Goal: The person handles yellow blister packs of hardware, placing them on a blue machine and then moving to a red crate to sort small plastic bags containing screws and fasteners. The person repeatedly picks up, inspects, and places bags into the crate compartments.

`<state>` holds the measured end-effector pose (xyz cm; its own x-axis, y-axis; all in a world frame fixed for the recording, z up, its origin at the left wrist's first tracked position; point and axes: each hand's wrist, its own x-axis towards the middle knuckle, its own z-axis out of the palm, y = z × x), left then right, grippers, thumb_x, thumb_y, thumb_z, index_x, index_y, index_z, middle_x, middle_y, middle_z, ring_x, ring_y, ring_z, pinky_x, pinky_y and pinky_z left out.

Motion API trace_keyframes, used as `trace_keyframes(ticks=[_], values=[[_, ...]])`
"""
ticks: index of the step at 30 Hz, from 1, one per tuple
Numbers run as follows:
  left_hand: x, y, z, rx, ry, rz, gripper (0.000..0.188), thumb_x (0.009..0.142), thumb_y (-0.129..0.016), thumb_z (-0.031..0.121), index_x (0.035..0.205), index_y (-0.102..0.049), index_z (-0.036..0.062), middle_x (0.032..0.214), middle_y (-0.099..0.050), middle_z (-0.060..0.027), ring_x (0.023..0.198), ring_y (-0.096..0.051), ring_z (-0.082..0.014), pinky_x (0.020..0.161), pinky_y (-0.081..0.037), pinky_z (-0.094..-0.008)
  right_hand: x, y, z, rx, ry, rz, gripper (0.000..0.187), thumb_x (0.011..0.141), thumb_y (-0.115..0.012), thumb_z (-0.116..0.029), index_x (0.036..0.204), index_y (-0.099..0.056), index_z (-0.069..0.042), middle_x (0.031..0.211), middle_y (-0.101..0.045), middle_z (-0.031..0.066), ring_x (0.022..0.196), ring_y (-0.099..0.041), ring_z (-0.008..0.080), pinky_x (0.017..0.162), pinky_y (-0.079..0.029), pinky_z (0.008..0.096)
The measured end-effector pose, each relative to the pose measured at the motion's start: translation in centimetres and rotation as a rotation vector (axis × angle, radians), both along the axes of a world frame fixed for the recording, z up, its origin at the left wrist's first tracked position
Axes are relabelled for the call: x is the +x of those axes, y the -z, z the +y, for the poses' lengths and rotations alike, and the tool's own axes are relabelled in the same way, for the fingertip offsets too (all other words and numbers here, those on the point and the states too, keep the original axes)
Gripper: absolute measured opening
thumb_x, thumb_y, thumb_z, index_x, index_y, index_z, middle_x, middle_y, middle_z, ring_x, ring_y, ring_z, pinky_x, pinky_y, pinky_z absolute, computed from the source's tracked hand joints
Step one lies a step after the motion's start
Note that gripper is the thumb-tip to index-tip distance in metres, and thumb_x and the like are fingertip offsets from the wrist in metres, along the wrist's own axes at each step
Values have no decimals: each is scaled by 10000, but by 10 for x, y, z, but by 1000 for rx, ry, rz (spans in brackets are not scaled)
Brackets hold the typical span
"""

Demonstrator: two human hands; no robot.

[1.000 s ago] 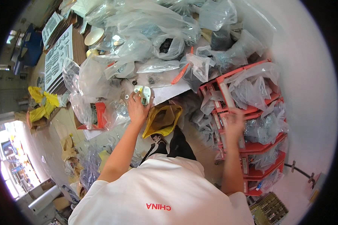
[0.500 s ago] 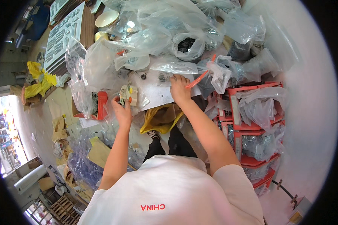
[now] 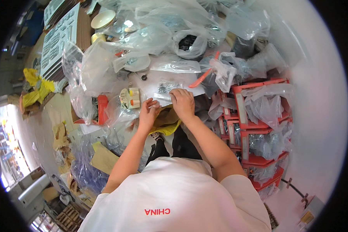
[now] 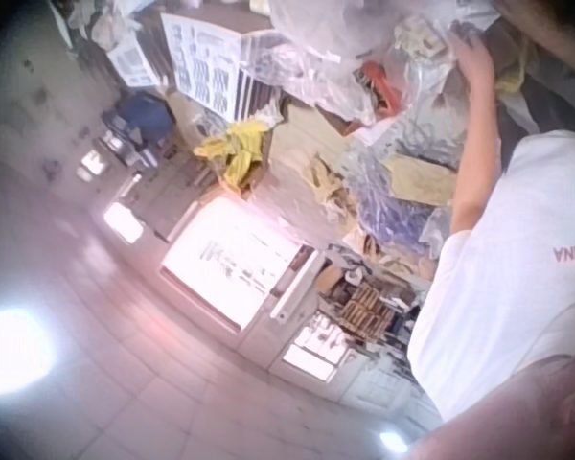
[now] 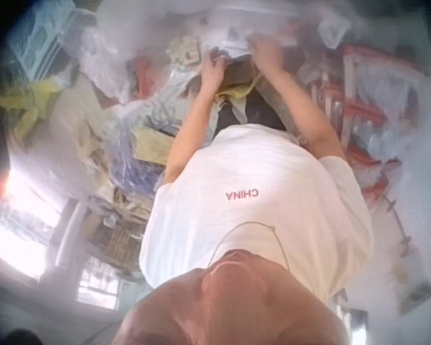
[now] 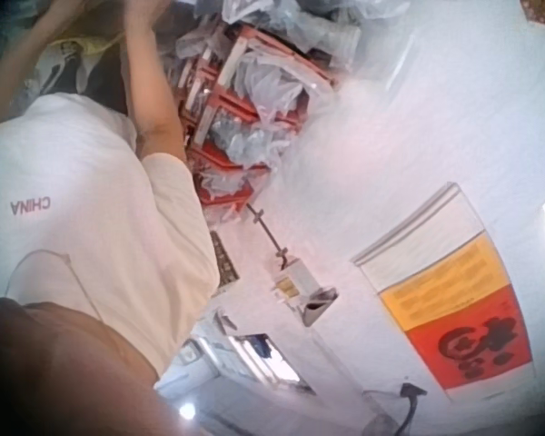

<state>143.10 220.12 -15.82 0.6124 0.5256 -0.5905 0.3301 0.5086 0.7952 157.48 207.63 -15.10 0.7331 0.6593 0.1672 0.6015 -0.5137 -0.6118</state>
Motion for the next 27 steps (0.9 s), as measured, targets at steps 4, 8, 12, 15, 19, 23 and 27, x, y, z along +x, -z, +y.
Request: trace_keyframes(ticks=[4, 8, 12, 15, 19, 23, 27], values=[[27, 13, -8, -448, -159, -148, 611, 1037, -618, 122, 1538, -291, 3, 1339, -601, -167, 1154, -671, -267, 982, -573, -385, -12, 4, -3, 5, 76, 122, 108, 934, -695, -120, 1034, -669, -88, 1033, -716, 88, 1017, -668, 313, 887, -508, 449], [44, 25, -11, -266, -127, 28, 524, 1015, -656, 129, 1444, -374, 22, 1285, -592, -163, 1108, -686, -293, 938, -591, -415, -11, 14, -6, 48, 170, -9, 149, 916, -655, -77, 1064, -664, -76, 1082, -699, 104, 1050, -653, 357, 932, -514, 476], [40, 44, -8, -84, -100, 130, 520, 1023, -637, 126, 1464, -384, 18, 1233, -598, -157, 1018, -703, -272, 858, -613, -391, -5, 26, -3, -120, 95, -113, 207, 872, -659, -105, 1073, -702, -81, 1147, -694, 136, 1086, -646, 361, 935, -513, 474], [37, 55, 3, -117, -13, 87, 458, 1055, -601, 140, 1462, -427, 22, 1194, -609, -138, 993, -707, -263, 808, -600, -364, -3, 36, 6, -399, 5, -116, 212, 910, -601, -196, 1029, -763, -129, 1099, -713, 93, 1072, -665, 302, 891, -515, 475], [38, 46, 14, -154, 63, 97, 399, 1050, -635, 170, 1407, -475, 92, 1155, -627, -89, 977, -672, -211, 855, -589, -375, -18, 29, 6, -297, 78, -102, 221, 923, -573, -188, 1052, -746, -142, 1139, -701, 69, 1248, -578, 279, 1026, -440, 431], [37, 27, 9, -402, 89, 25, 307, 1074, -623, 240, 1285, -556, 27, 1214, -645, -87, 1128, -649, -236, 949, -577, -451, -47, 3, -10, -16, 149, 120, 226, 918, -615, -211, 1092, -727, -120, 1115, -689, 75, 1181, -592, 270, 1008, -447, 424], [27, 10, -11, -397, 186, -24, 234, 1083, -587, 178, 1252, -580, 16, 1205, -661, -109, 1089, -678, -241, 941, -603, -427, -75, -15, -43, 117, 170, 205, 264, 873, -718, -250, 1095, -727, -108, 1176, -680, 59, 1184, -579, 280, 1004, -451, 429]])
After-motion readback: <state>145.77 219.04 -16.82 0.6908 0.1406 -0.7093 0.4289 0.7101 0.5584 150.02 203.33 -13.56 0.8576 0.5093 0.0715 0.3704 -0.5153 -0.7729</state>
